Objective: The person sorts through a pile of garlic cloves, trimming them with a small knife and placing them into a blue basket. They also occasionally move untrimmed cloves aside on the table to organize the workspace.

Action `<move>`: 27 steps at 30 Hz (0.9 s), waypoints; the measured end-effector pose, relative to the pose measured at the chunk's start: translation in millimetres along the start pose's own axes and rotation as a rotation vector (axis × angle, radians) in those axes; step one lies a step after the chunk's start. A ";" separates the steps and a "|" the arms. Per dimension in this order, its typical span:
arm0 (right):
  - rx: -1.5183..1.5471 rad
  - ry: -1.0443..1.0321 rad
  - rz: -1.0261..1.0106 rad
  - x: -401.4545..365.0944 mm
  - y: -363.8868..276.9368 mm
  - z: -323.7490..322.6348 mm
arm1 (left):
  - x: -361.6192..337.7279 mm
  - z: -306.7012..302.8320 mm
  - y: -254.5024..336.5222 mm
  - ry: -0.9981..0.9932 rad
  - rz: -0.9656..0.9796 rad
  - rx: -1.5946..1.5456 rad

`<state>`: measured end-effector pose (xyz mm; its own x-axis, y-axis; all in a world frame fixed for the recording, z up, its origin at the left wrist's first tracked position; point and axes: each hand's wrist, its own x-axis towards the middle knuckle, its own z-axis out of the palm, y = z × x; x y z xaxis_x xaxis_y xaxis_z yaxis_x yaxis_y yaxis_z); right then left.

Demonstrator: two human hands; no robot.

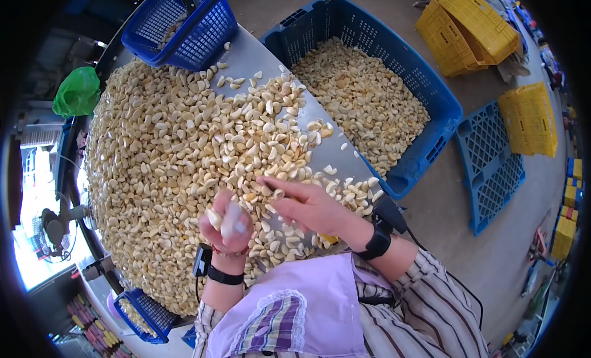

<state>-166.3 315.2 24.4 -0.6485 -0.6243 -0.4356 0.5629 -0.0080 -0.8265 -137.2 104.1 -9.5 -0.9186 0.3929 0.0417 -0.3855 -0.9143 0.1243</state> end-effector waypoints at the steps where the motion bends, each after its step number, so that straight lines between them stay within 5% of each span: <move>1: 0.113 0.063 0.041 0.9 4.1 -1.9 | 8.7 0.7 3.5 -0.012 0.056 -0.013; 2: 0.148 0.107 -0.041 3.2 10.8 -3.2 | 16.8 -3.9 9.0 -0.012 0.055 -0.013; 4: 0.191 0.120 -0.056 4.6 10.0 -5.6 | 37.2 -20.9 25.3 0.346 0.582 1.646; 5: 0.233 0.131 -0.072 4.9 9.6 -6.3 | 51.6 -30.5 34.5 0.344 0.584 1.645; 7: 0.255 0.134 -0.074 6.0 11.9 -7.0 | 74.6 -47.0 48.5 0.572 0.251 2.024; 13: 0.257 0.220 -0.049 1.9 3.4 -7.2 | 76.8 -44.6 57.4 0.555 -0.029 2.053; 14: 0.261 0.258 -0.054 1.1 5.1 -8.7 | 67.5 -29.1 51.7 0.645 -0.161 1.468; 15: 0.267 0.251 -0.050 0.9 7.2 -10.3 | 54.2 -29.6 48.9 0.655 -0.163 1.472; 17: 0.258 0.250 -0.096 2.7 10.2 -13.1 | 29.9 -32.1 46.9 0.110 -0.057 0.216; 23: 0.263 0.247 -0.057 6.4 11.7 -7.7 | 13.3 -28.3 69.7 0.266 0.172 0.067; 25: 0.248 0.245 -0.043 7.9 12.0 -6.5 | 21.7 -32.8 101.3 0.751 0.319 0.629; 26: 0.245 0.241 -0.040 8.8 12.1 -5.4 | 30.9 -47.5 116.9 0.753 0.325 0.627; 27: 0.243 0.240 -0.040 10.1 12.4 -4.6 | 41.4 -70.6 132.7 0.890 0.534 1.405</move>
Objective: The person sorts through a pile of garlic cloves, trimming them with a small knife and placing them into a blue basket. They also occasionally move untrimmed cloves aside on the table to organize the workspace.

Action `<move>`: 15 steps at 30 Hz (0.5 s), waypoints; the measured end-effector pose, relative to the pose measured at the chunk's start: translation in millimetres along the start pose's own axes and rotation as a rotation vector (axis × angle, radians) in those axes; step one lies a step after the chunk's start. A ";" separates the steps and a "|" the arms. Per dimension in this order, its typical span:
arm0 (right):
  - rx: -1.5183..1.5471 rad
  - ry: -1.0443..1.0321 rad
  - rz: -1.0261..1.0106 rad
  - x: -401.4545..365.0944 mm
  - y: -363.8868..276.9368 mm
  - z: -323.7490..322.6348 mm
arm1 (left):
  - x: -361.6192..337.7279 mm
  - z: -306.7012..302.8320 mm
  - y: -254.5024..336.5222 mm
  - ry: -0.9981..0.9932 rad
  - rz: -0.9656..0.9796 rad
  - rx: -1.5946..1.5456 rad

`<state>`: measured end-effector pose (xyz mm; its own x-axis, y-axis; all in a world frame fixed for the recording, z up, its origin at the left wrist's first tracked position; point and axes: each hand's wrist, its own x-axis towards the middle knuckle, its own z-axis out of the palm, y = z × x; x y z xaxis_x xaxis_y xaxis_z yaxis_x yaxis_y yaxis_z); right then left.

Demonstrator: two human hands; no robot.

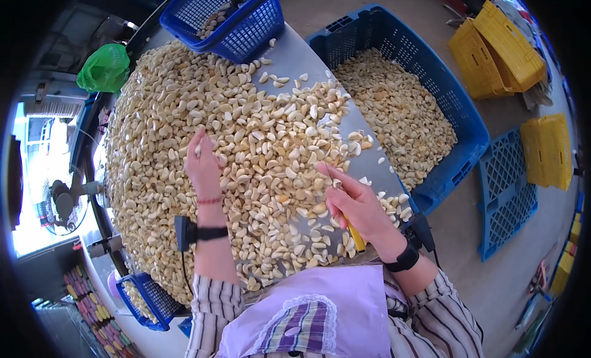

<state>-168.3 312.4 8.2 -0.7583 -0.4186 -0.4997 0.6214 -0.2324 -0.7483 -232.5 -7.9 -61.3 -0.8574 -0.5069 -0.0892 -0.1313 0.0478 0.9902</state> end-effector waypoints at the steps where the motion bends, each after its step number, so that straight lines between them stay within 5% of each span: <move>1: -0.002 -0.002 0.000 0.9 0.1 1.3 | 9.6 1.4 -2.8 0.172 0.426 0.660; 2: -0.006 -0.010 0.001 1.3 -0.6 2.6 | 7.0 2.7 -8.3 0.181 0.426 0.661; 4: -0.027 0.020 0.030 2.6 -2.8 4.9 | -14.2 27.3 2.4 -0.067 0.772 1.328; 6: -0.005 0.019 0.023 4.2 -3.2 3.6 | -51.5 46.3 36.4 -0.356 0.528 1.337; 8: 0.013 0.023 0.029 4.5 -2.5 1.7 | -83.1 48.6 25.7 -0.780 0.518 1.228; 11: 0.028 0.041 0.036 6.3 -2.0 1.2 | -79.5 39.1 36.0 -0.799 0.753 0.997; 13: 0.028 0.028 0.013 5.2 -2.7 0.6 | -48.7 35.1 48.3 -0.336 0.298 1.112; 15: 0.029 0.021 0.012 5.4 -1.1 -0.1 | -4.3 20.5 41.7 -0.053 0.452 1.238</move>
<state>-173.0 310.5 6.2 -0.7548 -0.4032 -0.5174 0.6353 -0.2533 -0.7295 -244.5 13.9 -21.8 -0.9600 -0.2063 0.1893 -0.1717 0.9678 0.1839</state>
